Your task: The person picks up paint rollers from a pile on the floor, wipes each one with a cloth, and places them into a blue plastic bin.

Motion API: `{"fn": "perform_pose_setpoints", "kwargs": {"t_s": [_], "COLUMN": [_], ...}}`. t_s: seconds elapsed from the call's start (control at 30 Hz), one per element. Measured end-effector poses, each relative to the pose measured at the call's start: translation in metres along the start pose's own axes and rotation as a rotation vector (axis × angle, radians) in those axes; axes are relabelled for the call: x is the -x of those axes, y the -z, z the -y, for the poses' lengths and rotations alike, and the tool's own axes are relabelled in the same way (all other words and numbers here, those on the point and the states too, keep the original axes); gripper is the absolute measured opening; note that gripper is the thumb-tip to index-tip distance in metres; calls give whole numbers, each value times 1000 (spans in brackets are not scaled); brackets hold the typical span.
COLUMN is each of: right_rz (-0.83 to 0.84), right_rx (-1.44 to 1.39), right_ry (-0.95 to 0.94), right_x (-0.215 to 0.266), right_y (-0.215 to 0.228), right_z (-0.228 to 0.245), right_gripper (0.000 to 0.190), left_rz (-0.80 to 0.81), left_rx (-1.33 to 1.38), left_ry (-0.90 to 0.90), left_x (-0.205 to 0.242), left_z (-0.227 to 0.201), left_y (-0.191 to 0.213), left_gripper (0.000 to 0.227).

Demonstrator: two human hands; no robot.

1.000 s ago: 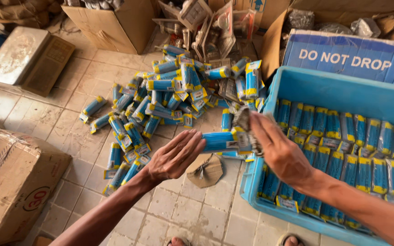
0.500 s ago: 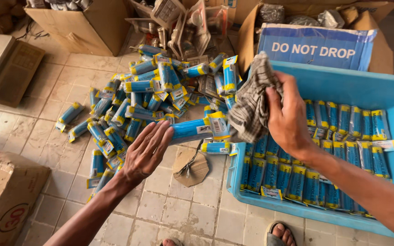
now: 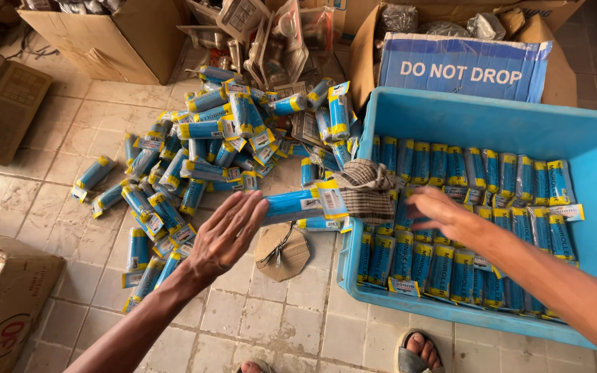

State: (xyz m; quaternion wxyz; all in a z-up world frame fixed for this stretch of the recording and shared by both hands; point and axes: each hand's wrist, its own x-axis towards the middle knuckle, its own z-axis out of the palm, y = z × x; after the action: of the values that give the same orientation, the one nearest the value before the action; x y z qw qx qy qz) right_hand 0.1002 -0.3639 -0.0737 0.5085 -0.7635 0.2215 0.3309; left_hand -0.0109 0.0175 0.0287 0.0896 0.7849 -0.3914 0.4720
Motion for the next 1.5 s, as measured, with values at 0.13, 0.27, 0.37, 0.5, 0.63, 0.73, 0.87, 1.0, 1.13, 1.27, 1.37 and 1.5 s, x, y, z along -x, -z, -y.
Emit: {"fn": "perform_pose_setpoints", "kwargs": {"t_s": [0.13,0.27,0.37,0.5,0.63,0.73,0.87,1.0,1.13,1.27,1.37,1.5], "right_rz": [-282,-96,-156,-158,-145,-152,-23,-44,-42,93,171,241], "right_rx": [333,673,977,871,535,310,130,146,164,210,298,500], "right_ry": [627,1253,1523,1351,988,696,450,260,167,17,-59,-81], "right_x": [89,135,144,167,157,149,149,100,75,47,21,0], "right_y": [-3,-21,-31,-24,15,45,89,131,154,167,163,153], "right_z": [49,51,39,41,15,-11,-20,-82,-119,-152,-180,-185], "right_gripper": [49,49,54,47,57,50,58,49,42,41,44,54], "left_rz": [-28,-25,-25,-51,-88,-78,81,279,422,694,826,961], "left_rx": [19,99,197,376,540,650,657,838,1146,1176,1081,925], "left_ry": [21,22,-2,83,211,247,233,332,385,437,412,511], "left_x": [-13,-30,-52,-90,-122,-137,-147,-137,-124,-97,-72,-23], "left_z": [-9,-22,-32,-52,-76,-107,-151,-199,-231,-264,-277,-296], "left_y": [-7,-18,-29,-49,-100,-142,-211,-281,-335,-369,-385,-418], "left_gripper": [30,29,29,26,34,36,42,38,35,26,20,22]}}
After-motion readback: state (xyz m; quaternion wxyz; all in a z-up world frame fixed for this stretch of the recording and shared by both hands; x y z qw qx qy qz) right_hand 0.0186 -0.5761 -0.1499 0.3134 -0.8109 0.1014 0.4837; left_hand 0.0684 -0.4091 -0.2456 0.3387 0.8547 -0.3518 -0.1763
